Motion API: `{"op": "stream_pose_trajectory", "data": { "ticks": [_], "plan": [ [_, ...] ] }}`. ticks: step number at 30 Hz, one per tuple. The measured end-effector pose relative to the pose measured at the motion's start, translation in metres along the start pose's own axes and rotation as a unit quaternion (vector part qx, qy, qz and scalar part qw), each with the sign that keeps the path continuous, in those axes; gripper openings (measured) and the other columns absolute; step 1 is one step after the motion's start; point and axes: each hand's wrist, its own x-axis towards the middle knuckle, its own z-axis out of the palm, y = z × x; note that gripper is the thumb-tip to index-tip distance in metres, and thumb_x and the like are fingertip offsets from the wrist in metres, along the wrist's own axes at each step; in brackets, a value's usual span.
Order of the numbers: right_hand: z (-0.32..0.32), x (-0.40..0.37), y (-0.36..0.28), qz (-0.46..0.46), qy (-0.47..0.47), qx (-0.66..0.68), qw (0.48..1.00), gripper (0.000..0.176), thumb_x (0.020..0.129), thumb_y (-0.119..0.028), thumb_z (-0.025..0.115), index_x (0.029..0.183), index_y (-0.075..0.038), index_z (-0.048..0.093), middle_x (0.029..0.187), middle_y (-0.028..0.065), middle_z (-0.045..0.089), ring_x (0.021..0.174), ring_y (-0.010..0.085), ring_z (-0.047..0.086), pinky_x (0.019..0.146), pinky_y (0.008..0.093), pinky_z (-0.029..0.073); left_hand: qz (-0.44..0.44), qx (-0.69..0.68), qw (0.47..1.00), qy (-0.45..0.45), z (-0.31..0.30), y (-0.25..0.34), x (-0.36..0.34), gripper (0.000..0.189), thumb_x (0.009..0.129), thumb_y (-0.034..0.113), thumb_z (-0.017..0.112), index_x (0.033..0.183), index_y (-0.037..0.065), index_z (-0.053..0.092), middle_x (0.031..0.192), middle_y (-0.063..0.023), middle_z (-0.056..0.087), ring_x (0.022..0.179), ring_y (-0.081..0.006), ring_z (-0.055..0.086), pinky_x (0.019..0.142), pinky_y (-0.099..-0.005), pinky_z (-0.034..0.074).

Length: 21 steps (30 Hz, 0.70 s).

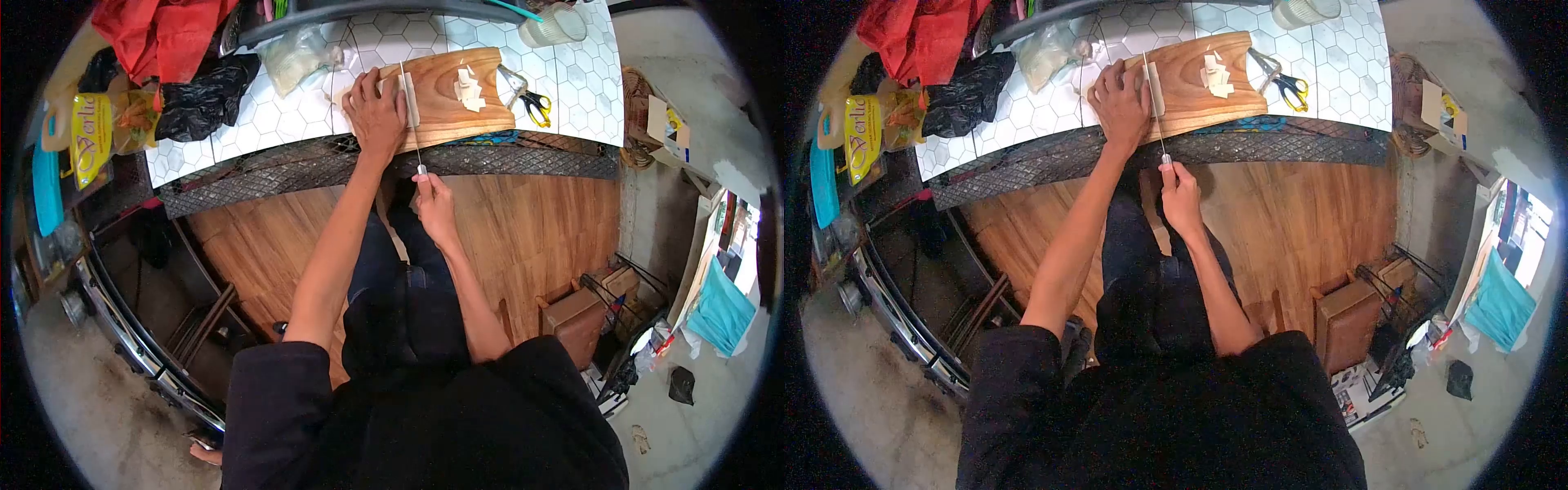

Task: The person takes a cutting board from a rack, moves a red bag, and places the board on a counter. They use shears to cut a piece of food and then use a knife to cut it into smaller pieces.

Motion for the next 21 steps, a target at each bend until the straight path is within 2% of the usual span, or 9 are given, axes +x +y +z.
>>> {"op": "stream_pose_trajectory", "data": {
  "ticks": [1, 3, 4, 6, 10, 16, 18, 19, 21],
  "plan": [
    [0.001, 0.002, 0.002, 0.0, -0.001, 0.001, 1.0, 0.039, 0.1, -0.032, 0.047, 0.103, 0.003, 0.064, 0.068, 0.0174, 0.058, 0.061, 0.0255, 0.058, 0.063, 0.0388, 0.046, -0.003, -0.002, 1.0, -0.003, 0.0, 0.0, 0.001, 0.034, 0.089, 0.031, 0.06, 0.12, 0.016, 0.06, 0.133, -0.0077, 0.049, 0.126, -0.0281, 0.04, 0.102, -0.0487, 0.026],
    [0.001, 0.001, 0.003, -0.006, -0.014, 0.072, 0.997, 0.036, 0.102, -0.036, 0.048, 0.102, -0.003, 0.062, 0.059, -0.0033, 0.043, 0.047, 0.0039, 0.04, 0.041, 0.0225, 0.031, -0.005, -0.005, 1.0, -0.008, -0.001, 0.001, -0.001, 0.034, 0.09, 0.031, 0.06, 0.119, 0.015, 0.06, 0.134, -0.008, 0.049, 0.127, -0.0283, 0.04, 0.102, -0.049, 0.026],
    [0.001, 0.0, 0.001, -0.009, -0.013, 0.073, 0.997, 0.036, 0.102, -0.036, 0.048, 0.102, -0.003, 0.062, 0.059, -0.0033, 0.043, 0.047, 0.0039, 0.04, 0.041, 0.0225, 0.031, -0.005, 0.001, 1.0, -0.011, -0.001, 0.002, -0.001, 0.034, 0.09, 0.031, 0.06, 0.119, 0.015, 0.06, 0.134, -0.0083, 0.049, 0.127, -0.0284, 0.04, 0.102, -0.049, 0.027],
    [-0.002, -0.003, -0.004, 0.04, -0.01, 0.035, 0.999, 0.04, 0.101, -0.034, 0.048, 0.103, 0.002, 0.064, 0.062, 0.0125, 0.053, 0.06, 0.0209, 0.055, 0.061, 0.0372, 0.044, -0.006, 0.008, 1.0, -0.01, -0.002, 0.003, 0.0, 0.034, 0.09, 0.031, 0.06, 0.119, 0.014, 0.06, 0.135, -0.0086, 0.049, 0.127, -0.0286, 0.04, 0.101, -0.0491, 0.027],
    [0.0, -0.007, 0.0, 0.019, -0.002, 0.026, 0.999, 0.04, 0.101, -0.033, 0.047, 0.102, 0.003, 0.064, 0.062, 0.0129, 0.053, 0.06, 0.0207, 0.055, 0.06, 0.0371, 0.044, -0.002, -0.006, 1.0, -0.013, -0.004, 0.003, 0.003, 0.033, 0.089, 0.03, 0.06, 0.117, 0.012, 0.06, 0.136, -0.0094, 0.048, 0.128, -0.0291, 0.039, 0.102, -0.0484, 0.027],
    [0.001, -0.002, -0.006, 0.039, -0.005, 0.004, 0.999, 0.037, 0.101, -0.029, 0.046, 0.1, 0.003, 0.063, 0.065, 0.0165, 0.055, 0.061, 0.0271, 0.056, 0.063, 0.0401, 0.044, -0.006, 0.001, 1.0, -0.017, -0.003, 0.004, 0.001, 0.034, 0.089, 0.029, 0.06, 0.119, 0.012, 0.059, 0.135, -0.0097, 0.048, 0.129, -0.0291, 0.039, 0.103, -0.0486, 0.027],
    [0.003, 0.006, -0.01, -0.006, 0.002, 0.021, 1.0, 0.035, 0.1, -0.028, 0.046, 0.1, 0.003, 0.063, 0.069, 0.019, 0.057, 0.064, 0.0301, 0.057, 0.065, 0.0412, 0.045, -0.003, 0.004, 1.0, -0.015, -0.002, 0.003, 0.0, 0.034, 0.089, 0.028, 0.059, 0.12, 0.013, 0.059, 0.135, -0.0096, 0.048, 0.13, -0.0289, 0.039, 0.104, -0.0488, 0.026],
    [-0.001, 0.006, -0.013, 0.015, -0.009, -0.001, 1.0, 0.034, 0.1, -0.027, 0.047, 0.1, 0.003, 0.062, 0.074, 0.0213, 0.06, 0.068, 0.0319, 0.059, 0.068, 0.0411, 0.045, -0.006, -0.014, 1.0, -0.02, -0.003, 0.003, 0.0, 0.036, 0.088, 0.027, 0.061, 0.12, 0.012, 0.06, 0.137, -0.012, 0.047, 0.131, -0.0298, 0.037, 0.104, -0.0488, 0.026],
    [-0.004, -0.005, -0.012, 0.02, -0.006, -0.006, 1.0, 0.034, 0.1, -0.027, 0.047, 0.1, 0.003, 0.062, 0.076, 0.0217, 0.061, 0.07, 0.0328, 0.06, 0.068, 0.0411, 0.046, -0.004, -0.014, 1.0, -0.016, -0.004, 0.002, 0.002, 0.036, 0.087, 0.027, 0.061, 0.12, 0.012, 0.06, 0.137, -0.0121, 0.047, 0.131, -0.0297, 0.037, 0.104, -0.0488, 0.026]
  ]
}}
